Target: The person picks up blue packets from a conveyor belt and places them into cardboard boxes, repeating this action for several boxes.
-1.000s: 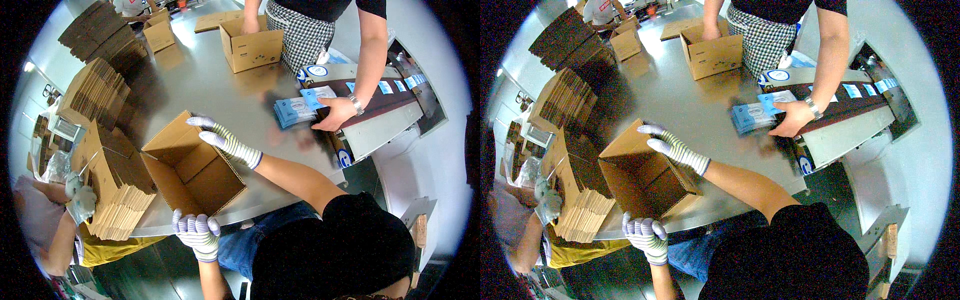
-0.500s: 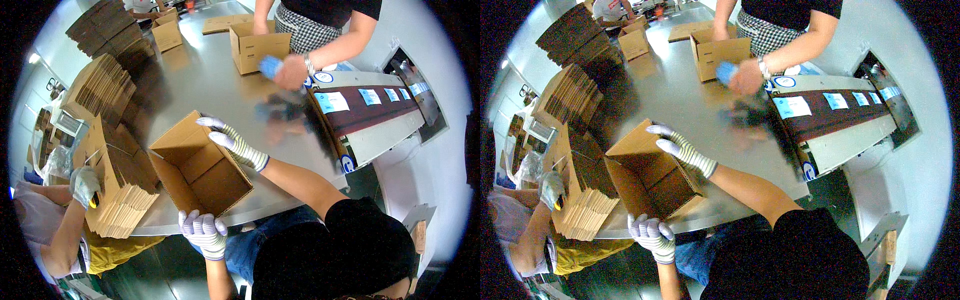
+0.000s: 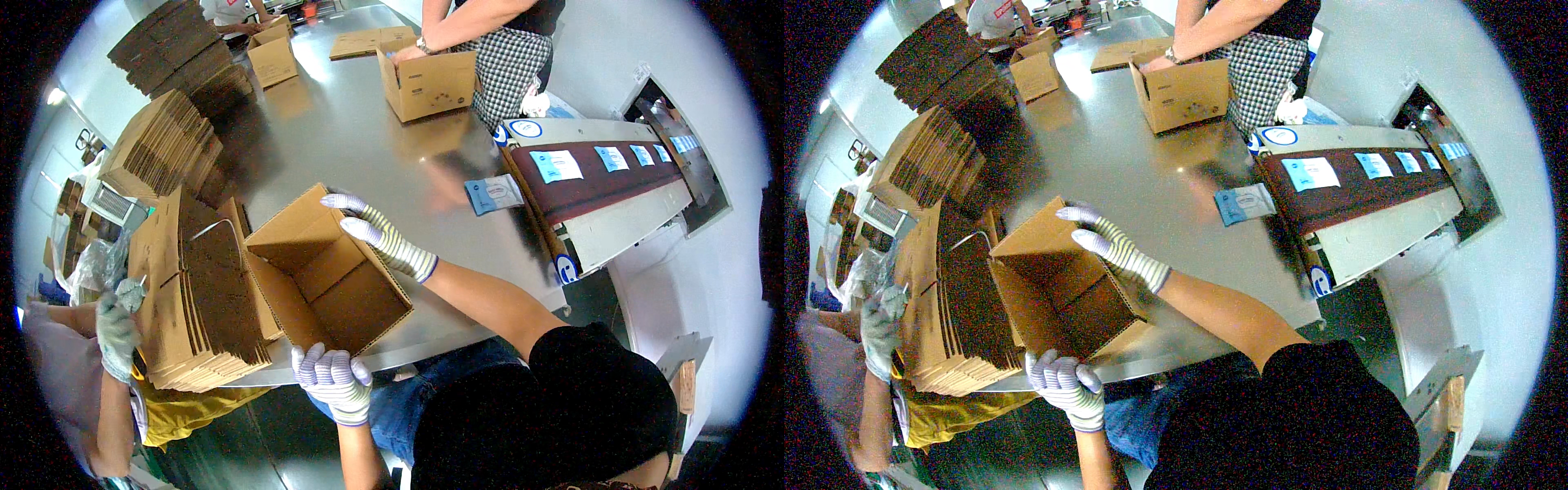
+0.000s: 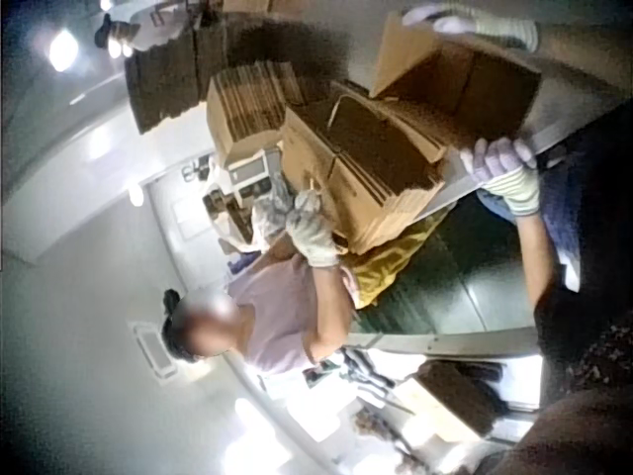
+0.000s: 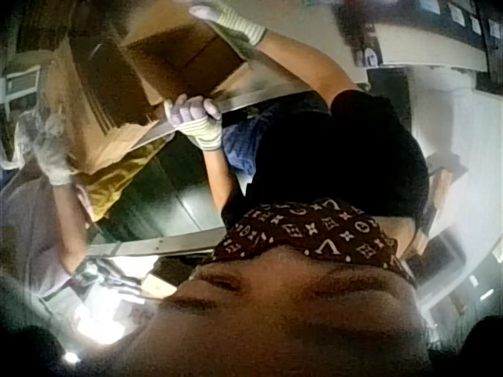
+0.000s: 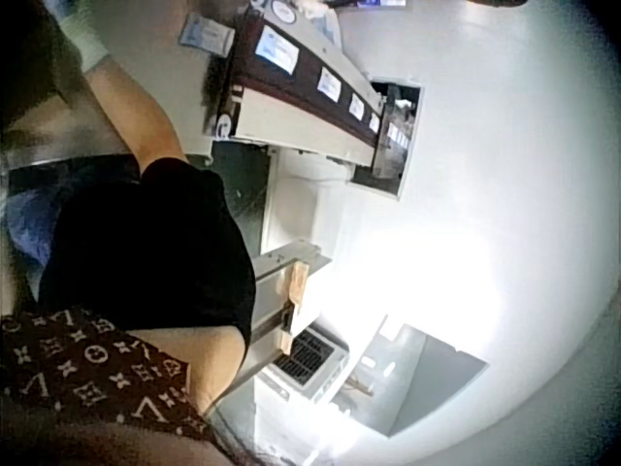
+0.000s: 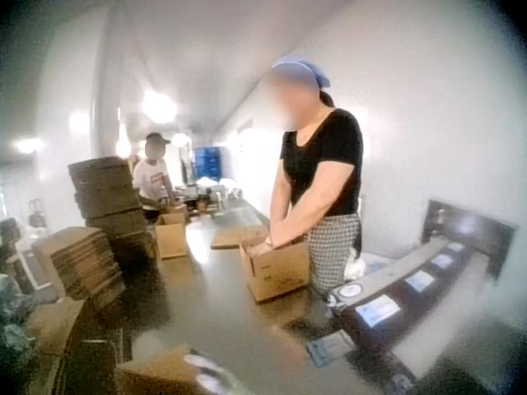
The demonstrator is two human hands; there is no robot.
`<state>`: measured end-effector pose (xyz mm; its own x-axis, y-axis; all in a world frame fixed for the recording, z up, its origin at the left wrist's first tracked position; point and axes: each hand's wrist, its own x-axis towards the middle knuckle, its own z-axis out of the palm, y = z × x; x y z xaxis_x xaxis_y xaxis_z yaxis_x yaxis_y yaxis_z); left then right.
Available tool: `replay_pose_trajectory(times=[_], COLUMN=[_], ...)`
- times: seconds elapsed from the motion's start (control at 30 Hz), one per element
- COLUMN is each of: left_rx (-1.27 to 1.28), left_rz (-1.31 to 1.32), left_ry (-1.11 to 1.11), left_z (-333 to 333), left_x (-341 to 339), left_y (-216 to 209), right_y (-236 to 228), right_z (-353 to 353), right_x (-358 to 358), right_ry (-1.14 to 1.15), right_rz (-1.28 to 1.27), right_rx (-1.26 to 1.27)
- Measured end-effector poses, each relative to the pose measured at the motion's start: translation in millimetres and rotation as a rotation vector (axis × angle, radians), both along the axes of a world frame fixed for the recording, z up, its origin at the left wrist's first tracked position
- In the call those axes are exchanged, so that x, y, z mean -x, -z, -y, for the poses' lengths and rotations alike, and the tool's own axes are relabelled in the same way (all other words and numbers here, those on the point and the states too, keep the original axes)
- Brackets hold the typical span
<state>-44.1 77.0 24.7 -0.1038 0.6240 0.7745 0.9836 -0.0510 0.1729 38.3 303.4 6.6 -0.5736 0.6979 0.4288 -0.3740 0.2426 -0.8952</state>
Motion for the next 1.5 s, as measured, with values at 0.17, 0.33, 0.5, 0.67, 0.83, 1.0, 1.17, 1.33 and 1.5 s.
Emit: replay_pose_trajectory(times=[0.17, 0.33, 0.5, 0.67, 0.83, 1.0, 1.17, 1.33, 1.5], left_rx=[0.021, 0.016, 0.006, 0.034, 0.051, 0.009, 0.041, 0.039, 0.037], left_rz=[-0.004, 0.001, -0.028, -0.1, -0.095, -0.099, -0.084, -0.102, -0.107], left_ry=[-0.022, -0.014, -0.022, -0.031, -0.042, -0.051, -0.007, -0.009, -0.029], left_z=[2, 1, 1, 5, 5, -1, -2, -4, -4], left_x=[-1, -3, -1, 4, -2, -1, -6, -4, -2], left_y=[0, -3, -4, 0, 2, 8, 3, 3, 6], right_y=[-7, -2, 1, 16, 30, 39, 3, -10, -52], right_z=[2, -1, -1, 23, 20, -32, -102, -178, -182], right_x=[-2, 0, -2, -26, -91, -149, -214, -259, -244], right_ry=[-0.017, 0.009, -0.008, -0.066, -0.067, 0.193, 0.414, 0.309, 0.075], right_rz=[0.001, 0.008, 0.031, 0.062, 0.717, 1.147, 1.059, 1.441, 1.695], right_rx=[0.017, -0.015, -0.045, 0.126, -0.068, -0.226, -0.543, -0.604, -0.588])
